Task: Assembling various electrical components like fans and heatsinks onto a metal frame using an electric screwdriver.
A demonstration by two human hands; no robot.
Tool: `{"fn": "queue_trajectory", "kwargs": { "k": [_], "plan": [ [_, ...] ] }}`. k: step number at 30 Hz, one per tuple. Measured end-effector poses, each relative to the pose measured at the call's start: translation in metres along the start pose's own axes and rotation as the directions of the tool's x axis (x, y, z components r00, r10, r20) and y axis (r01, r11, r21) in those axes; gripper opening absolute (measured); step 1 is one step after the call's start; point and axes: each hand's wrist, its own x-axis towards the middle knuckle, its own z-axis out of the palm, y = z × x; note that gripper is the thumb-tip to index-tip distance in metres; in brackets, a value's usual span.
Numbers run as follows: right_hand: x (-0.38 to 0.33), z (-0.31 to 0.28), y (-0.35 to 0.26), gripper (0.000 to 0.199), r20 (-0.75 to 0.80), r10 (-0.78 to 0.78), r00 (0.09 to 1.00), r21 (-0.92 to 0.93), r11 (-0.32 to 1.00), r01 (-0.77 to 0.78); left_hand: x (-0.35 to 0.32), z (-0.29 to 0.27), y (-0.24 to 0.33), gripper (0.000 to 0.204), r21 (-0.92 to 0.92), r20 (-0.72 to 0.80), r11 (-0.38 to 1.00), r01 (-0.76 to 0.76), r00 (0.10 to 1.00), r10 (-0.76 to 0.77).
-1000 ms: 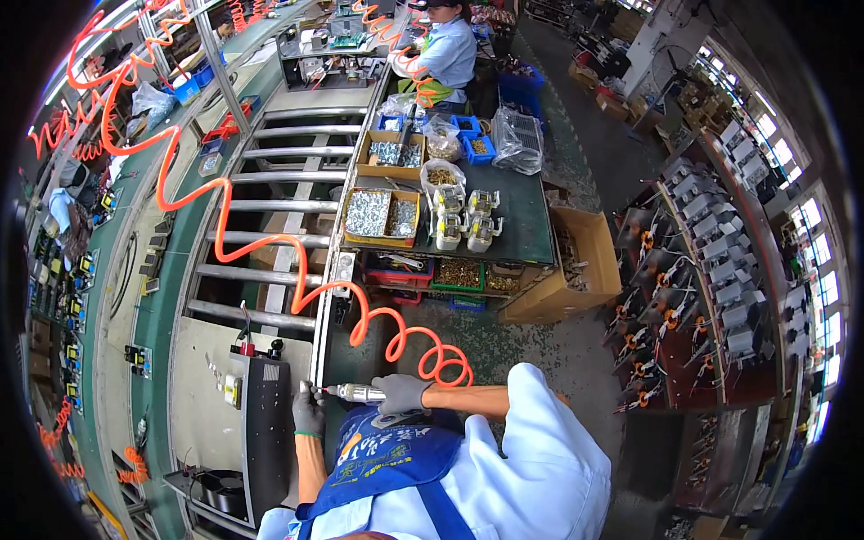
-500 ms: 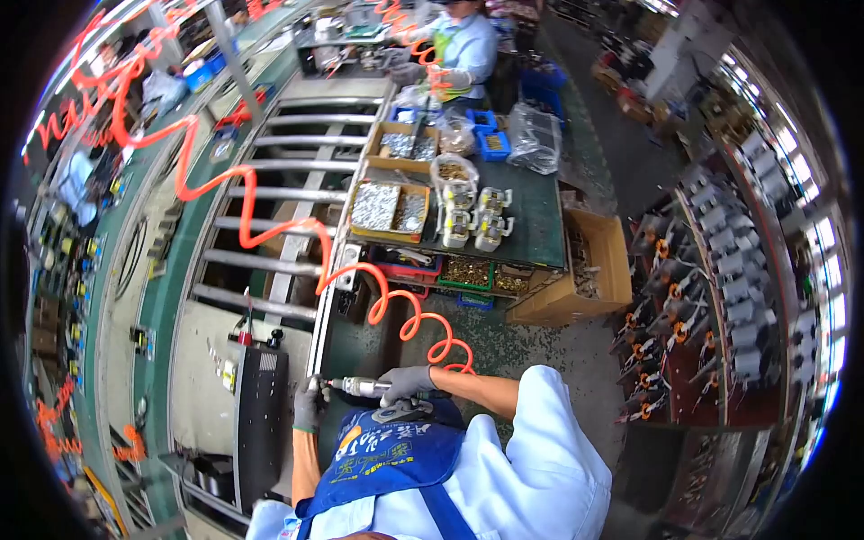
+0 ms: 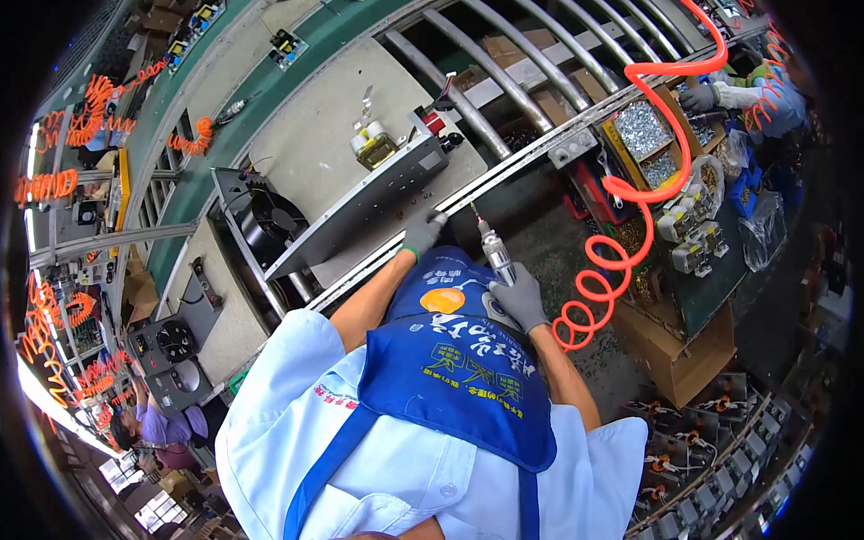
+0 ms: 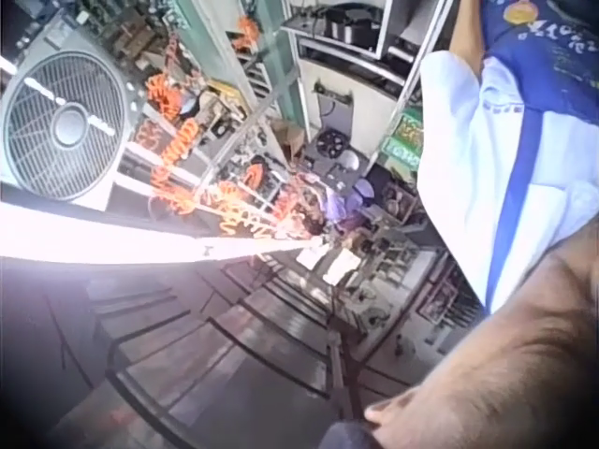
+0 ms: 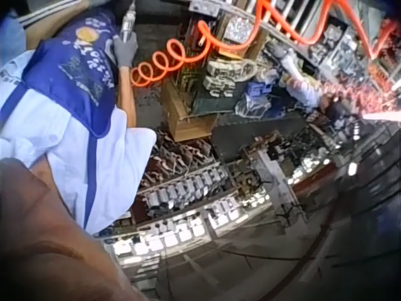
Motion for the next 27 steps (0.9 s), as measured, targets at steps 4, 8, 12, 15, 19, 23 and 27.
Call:
{"fn": "queue_trajectory", "kwargs": {
  "k": [4,8,12,15,19,23,27],
  "plan": [
    [0.010,0.002,-0.006,0.037,0.001,0.054,0.999,-0.009,0.999,-0.054,0.036,-0.007,-0.044,0.030,0.328,-0.093,0.938,0.109,0.992,-0.083],
    [0.014,0.003,-0.018,0.038,-0.004,0.004,1.000,-0.065,0.998,-0.005,0.057,-0.004,-0.074,0.029,0.444,-0.019,0.896,0.017,1.000,-0.010],
    [0.021,0.007,-0.036,0.039,0.013,-0.032,0.999,-0.091,0.995,0.033,0.066,-0.002,-0.083,0.029,0.455,-0.080,0.881,-0.132,0.979,0.188],
    [0.031,0.016,-0.048,0.039,0.030,-0.059,0.998,-0.088,0.994,0.061,0.067,-0.006,-0.075,0.022,0.402,-0.111,0.905,-0.138,0.974,0.198],
    [0.058,0.031,-0.060,0.038,0.046,-0.087,0.995,-0.133,0.987,0.093,0.054,-0.019,-0.050,0.027,0.358,0.010,0.930,-0.088,0.996,0.091],
    [0.082,0.046,-0.067,0.037,0.060,-0.108,0.992,-0.141,0.983,0.116,0.018,-0.050,-0.019,0.028,0.074,-0.006,0.993,-0.095,0.995,0.096],
    [0.091,0.054,-0.070,0.036,0.066,-0.082,0.994,-0.168,0.981,0.092,-0.025,-0.097,0.021,0.018,0.008,-0.008,0.958,-0.288,0.958,0.288]
  ]
}}
